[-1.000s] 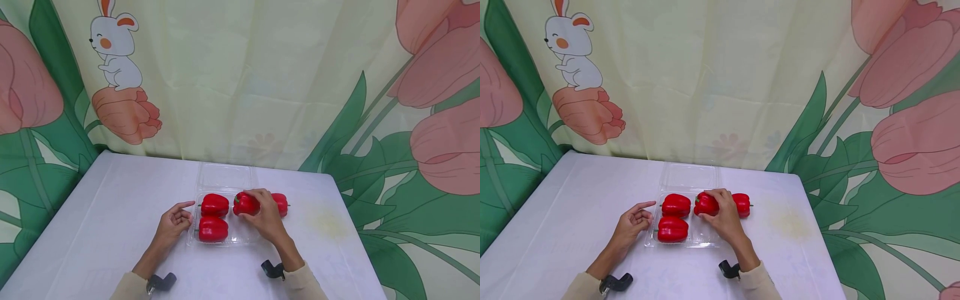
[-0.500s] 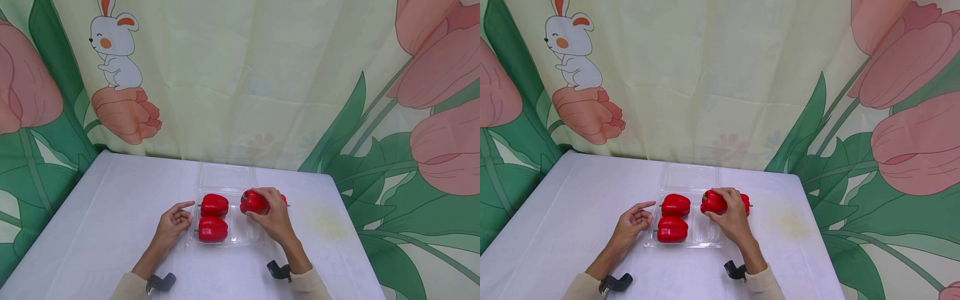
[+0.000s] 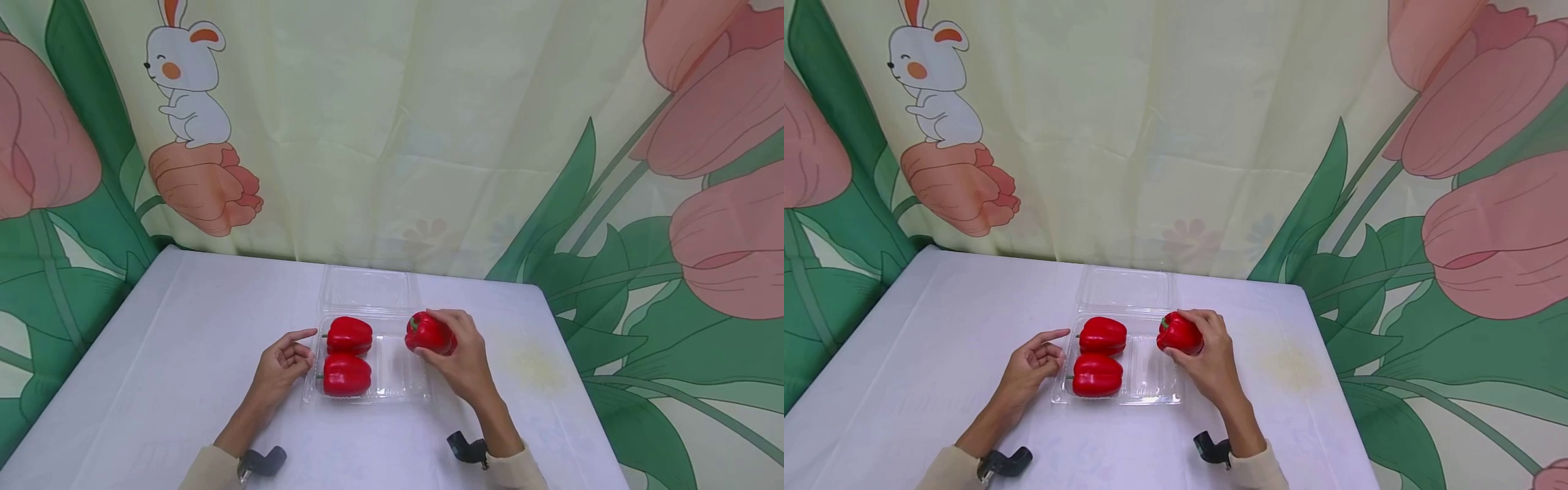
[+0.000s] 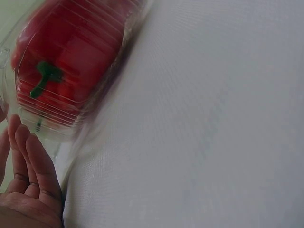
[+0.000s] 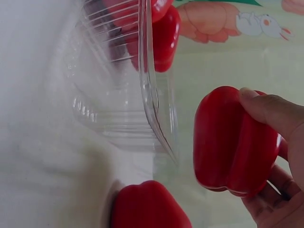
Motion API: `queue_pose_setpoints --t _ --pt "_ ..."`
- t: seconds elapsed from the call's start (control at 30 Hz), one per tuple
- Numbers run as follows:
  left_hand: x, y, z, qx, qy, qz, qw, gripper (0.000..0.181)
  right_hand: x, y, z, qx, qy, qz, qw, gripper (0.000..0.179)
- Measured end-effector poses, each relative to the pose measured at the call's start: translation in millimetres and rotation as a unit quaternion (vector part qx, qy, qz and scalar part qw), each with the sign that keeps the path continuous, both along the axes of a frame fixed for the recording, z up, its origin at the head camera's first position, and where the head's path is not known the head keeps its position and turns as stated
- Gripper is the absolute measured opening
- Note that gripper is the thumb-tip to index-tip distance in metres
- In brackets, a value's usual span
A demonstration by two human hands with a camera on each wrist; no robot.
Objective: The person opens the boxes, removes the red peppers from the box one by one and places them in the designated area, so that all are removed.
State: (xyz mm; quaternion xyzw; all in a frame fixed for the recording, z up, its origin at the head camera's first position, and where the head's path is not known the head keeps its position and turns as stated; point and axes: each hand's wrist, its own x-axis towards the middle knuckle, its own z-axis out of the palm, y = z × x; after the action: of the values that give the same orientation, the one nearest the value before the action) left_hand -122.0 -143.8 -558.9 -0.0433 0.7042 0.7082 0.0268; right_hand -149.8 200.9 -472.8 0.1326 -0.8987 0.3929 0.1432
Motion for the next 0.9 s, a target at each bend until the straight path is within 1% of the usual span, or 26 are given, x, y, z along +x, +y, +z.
queue_pose_setpoints --t 0.2,0.4,0.63,0.9 --pt "0.3 0.8 0.0 -0.004 -0.004 0.002 1.0 0.05 4.7 9 -0.5 -0.001 0.013 -0.007 0.9999 0.079" --pt "1.0 1.0 0.8 0.004 -0.003 0.001 1.0 0.05 10.2 15 1.7 -0.012 0.01 -0.027 0.9995 0.078" --pt "1.1 0.6 1.1 0.01 0.002 -0.003 0.9999 0.05 15.2 22 1.2 -0.01 0.014 -0.04 0.999 0.079" --pt "-0.4 0.1 -0.3 -0.006 -0.002 -0.002 1.0 0.05 21.3 31 -1.6 -0.013 0.013 -0.058 0.9982 0.08"
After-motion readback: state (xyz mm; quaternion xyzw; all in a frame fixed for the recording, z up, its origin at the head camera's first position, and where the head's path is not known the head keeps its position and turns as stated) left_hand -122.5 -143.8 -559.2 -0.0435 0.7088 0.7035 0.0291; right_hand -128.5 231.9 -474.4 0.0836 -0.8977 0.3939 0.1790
